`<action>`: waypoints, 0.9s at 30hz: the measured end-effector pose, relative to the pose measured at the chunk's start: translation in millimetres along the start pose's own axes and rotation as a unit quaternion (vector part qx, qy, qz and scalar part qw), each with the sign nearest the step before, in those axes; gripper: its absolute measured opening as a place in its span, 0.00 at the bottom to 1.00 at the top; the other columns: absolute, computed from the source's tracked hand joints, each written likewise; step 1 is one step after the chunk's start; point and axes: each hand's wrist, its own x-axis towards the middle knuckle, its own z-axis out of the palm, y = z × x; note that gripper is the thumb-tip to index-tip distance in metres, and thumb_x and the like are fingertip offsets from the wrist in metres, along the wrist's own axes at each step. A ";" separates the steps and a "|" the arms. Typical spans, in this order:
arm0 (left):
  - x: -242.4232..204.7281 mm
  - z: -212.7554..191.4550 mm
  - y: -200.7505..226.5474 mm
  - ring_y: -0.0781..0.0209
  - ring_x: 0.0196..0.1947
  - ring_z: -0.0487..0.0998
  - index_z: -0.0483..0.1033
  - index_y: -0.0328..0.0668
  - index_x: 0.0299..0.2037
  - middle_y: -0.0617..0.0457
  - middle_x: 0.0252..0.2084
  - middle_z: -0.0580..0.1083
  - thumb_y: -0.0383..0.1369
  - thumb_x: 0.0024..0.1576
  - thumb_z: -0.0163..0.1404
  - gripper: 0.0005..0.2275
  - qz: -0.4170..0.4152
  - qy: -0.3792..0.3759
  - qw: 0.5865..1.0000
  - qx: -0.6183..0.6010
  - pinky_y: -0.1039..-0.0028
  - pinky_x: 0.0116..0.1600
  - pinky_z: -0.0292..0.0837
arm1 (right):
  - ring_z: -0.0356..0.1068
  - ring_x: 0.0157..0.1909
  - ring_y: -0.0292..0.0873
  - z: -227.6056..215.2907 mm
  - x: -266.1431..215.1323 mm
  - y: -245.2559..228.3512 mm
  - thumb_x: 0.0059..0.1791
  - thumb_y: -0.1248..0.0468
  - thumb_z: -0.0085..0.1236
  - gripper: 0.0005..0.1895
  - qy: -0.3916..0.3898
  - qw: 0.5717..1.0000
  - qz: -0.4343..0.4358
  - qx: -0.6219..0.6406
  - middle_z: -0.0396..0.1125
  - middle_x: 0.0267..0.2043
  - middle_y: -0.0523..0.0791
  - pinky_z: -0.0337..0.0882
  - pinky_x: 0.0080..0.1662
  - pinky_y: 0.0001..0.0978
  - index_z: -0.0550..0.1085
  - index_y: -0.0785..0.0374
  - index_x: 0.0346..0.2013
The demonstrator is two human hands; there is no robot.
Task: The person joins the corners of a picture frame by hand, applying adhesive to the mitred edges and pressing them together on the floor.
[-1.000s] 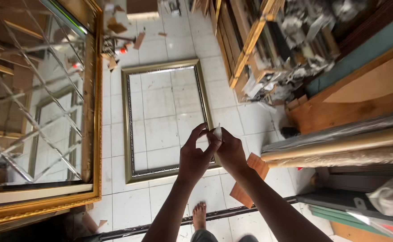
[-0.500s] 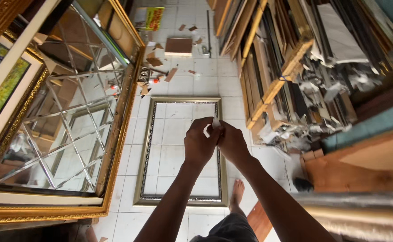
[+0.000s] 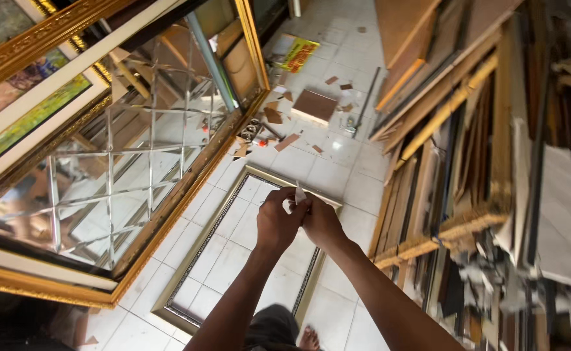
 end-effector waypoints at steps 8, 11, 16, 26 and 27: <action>136.4 31.1 12.5 0.50 0.53 0.80 0.80 0.55 0.50 0.55 0.44 0.78 0.43 0.54 0.61 0.15 -0.033 0.058 0.998 0.004 0.55 0.58 0.76 | 0.76 0.48 0.62 -24.6 162.8 19.2 0.54 0.64 0.43 0.09 -0.072 0.996 -0.042 0.024 0.75 0.36 0.56 0.73 0.52 0.57 0.72 0.59 0.43; 205.5 42.4 7.6 0.48 0.53 0.79 0.80 0.55 0.51 0.54 0.45 0.78 0.42 0.54 0.60 0.16 -0.038 0.084 0.996 -0.005 0.54 0.58 0.75 | 0.76 0.48 0.62 -30.5 238.9 21.8 0.54 0.64 0.42 0.09 -0.079 0.995 -0.065 0.009 0.75 0.36 0.56 0.74 0.52 0.57 0.71 0.59 0.43; 316.1 62.8 -9.7 0.48 0.54 0.79 0.80 0.56 0.53 0.52 0.47 0.79 0.42 0.54 0.60 0.17 -0.066 0.107 0.992 -0.012 0.54 0.58 0.75 | 0.77 0.47 0.57 -25.8 360.7 42.3 0.56 0.59 0.37 0.13 -0.114 0.992 -0.049 -0.003 0.75 0.35 0.55 0.74 0.55 0.55 0.72 0.57 0.44; 502.5 89.9 2.1 0.50 0.51 0.80 0.81 0.59 0.54 0.56 0.49 0.78 0.37 0.55 0.59 0.16 -0.045 0.169 0.984 -0.015 0.56 0.54 0.78 | 0.77 0.46 0.59 -55.7 570.0 36.0 0.53 0.62 0.41 0.09 -0.180 0.978 -0.092 -0.050 0.75 0.35 0.54 0.75 0.50 0.54 0.71 0.58 0.38; 521.0 90.6 3.2 0.50 0.51 0.81 0.80 0.57 0.55 0.54 0.49 0.78 0.36 0.55 0.58 0.16 -0.048 0.184 0.982 -0.009 0.55 0.54 0.78 | 0.76 0.48 0.62 -56.9 594.0 31.8 0.53 0.62 0.40 0.09 -0.192 0.973 -0.110 -0.072 0.75 0.36 0.56 0.74 0.51 0.56 0.70 0.59 0.39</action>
